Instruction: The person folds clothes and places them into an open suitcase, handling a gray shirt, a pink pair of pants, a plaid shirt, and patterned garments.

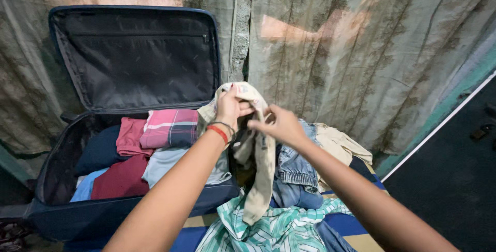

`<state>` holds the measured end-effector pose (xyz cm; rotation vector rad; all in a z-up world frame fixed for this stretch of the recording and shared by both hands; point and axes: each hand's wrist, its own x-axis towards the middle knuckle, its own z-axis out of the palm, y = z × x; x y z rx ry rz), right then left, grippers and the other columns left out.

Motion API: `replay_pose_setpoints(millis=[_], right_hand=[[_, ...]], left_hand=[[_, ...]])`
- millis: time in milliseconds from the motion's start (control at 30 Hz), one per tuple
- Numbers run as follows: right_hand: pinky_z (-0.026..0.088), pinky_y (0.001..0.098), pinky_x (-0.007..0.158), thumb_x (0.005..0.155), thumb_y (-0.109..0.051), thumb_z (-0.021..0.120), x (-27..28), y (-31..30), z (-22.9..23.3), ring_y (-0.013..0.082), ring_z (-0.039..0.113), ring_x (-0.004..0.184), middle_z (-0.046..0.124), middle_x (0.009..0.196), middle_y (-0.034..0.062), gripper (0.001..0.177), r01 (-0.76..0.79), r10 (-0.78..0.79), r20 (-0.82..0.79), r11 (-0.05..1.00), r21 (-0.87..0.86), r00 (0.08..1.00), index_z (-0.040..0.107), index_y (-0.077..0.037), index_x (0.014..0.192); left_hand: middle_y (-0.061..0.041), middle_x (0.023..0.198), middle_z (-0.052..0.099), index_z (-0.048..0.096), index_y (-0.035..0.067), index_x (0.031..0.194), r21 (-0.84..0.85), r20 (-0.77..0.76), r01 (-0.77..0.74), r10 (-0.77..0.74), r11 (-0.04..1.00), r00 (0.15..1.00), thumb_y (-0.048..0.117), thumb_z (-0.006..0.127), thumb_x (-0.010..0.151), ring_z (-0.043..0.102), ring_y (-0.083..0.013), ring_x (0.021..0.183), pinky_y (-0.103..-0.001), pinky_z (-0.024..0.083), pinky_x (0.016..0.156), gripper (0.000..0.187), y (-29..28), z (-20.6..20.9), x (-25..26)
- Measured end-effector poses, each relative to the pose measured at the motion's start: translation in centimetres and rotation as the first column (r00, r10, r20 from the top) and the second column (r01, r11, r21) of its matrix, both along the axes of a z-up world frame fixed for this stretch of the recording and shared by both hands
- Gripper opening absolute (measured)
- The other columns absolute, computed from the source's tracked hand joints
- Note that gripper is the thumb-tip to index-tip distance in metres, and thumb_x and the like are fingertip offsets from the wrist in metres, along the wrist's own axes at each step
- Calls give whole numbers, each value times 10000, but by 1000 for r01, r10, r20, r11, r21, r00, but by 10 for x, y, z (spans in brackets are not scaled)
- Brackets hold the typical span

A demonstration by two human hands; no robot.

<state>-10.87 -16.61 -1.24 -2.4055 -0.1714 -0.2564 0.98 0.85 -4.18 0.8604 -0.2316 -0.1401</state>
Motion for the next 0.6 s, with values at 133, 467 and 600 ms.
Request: replay_pose_setpoints(millis=[133, 467, 600], right_hand=[[532, 309, 614, 794, -279, 771, 36, 1, -52, 150, 641, 727, 676, 877, 93, 475, -157, 120, 225, 976, 152, 967, 611, 5, 1139], [488, 288, 661, 872, -93, 631, 57, -26, 38, 102, 588, 753, 656, 809, 61, 125, -74, -112, 508, 940, 332, 854, 652, -11, 964], [520, 286, 657, 817, -95, 678, 25, 7, 44, 106, 634, 726, 681, 807, 84, 172, -174, 120, 316, 974, 148, 941, 658, -5, 962]], left_hand=[[-209, 1033, 714, 592, -32, 1124, -87, 30, 56, -53, 995, 998, 378, 463, 993, 760, -356, 835, -497, 643, 715, 450, -9, 20, -4], [-198, 1043, 666, 530, -22, 1326, 646, 561, -640, 311, 415, 767, 385, 793, 780, 648, -351, 934, -424, 514, 818, 729, -3, -60, 30], [-139, 980, 671, 563, 41, 1255, 645, 176, -242, 167, 725, 970, 481, 702, 872, 639, -298, 866, -405, 515, 748, 599, -25, -70, 37]])
